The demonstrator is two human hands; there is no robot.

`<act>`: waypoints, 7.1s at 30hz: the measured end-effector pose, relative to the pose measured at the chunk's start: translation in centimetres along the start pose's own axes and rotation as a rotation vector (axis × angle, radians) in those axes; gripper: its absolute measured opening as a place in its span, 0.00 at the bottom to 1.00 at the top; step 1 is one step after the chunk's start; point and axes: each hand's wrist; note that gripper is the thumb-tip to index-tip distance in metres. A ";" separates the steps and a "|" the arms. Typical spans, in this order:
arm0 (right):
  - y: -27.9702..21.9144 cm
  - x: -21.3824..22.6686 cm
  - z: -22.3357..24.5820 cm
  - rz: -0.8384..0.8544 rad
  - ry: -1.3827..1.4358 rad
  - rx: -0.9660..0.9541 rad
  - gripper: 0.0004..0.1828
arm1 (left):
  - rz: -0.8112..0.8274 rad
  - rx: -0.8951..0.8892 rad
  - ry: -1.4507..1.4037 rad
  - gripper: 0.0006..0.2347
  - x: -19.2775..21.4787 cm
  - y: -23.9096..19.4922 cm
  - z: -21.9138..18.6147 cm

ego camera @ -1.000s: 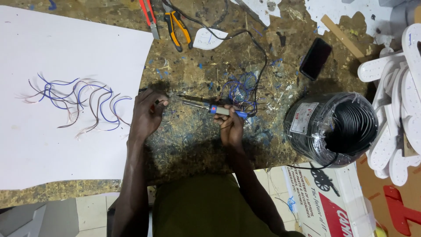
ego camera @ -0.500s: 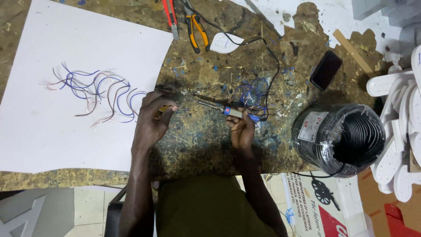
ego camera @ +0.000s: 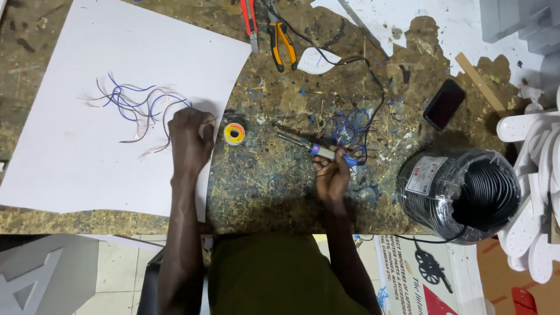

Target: Soldering electrical wire connections on a workbench in a sign shop fabrication area.

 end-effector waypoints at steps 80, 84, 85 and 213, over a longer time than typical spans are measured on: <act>2.1 -0.3 2.2 0.009 0.146 0.063 0.16 | 0.157 0.003 0.087 0.01 -6.5 2.7 -7.4; 2.0 -0.5 0.3 0.024 0.008 0.080 0.16 | 0.302 0.052 0.217 0.04 -6.8 2.9 -7.7; 2.0 -0.1 0.0 0.025 0.006 0.080 0.16 | 0.302 0.053 0.216 0.04 -6.8 2.9 -7.7; 1.2 0.9 0.1 0.028 0.061 -0.020 0.18 | -0.021 0.193 0.213 0.05 -3.0 -2.0 3.2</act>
Point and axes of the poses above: each hand's wrist, its own y-axis towards the middle knuckle, its own x-axis out of the back of the hand, z = x × y, and after that the axes turned 8 degrees about z, right-handed
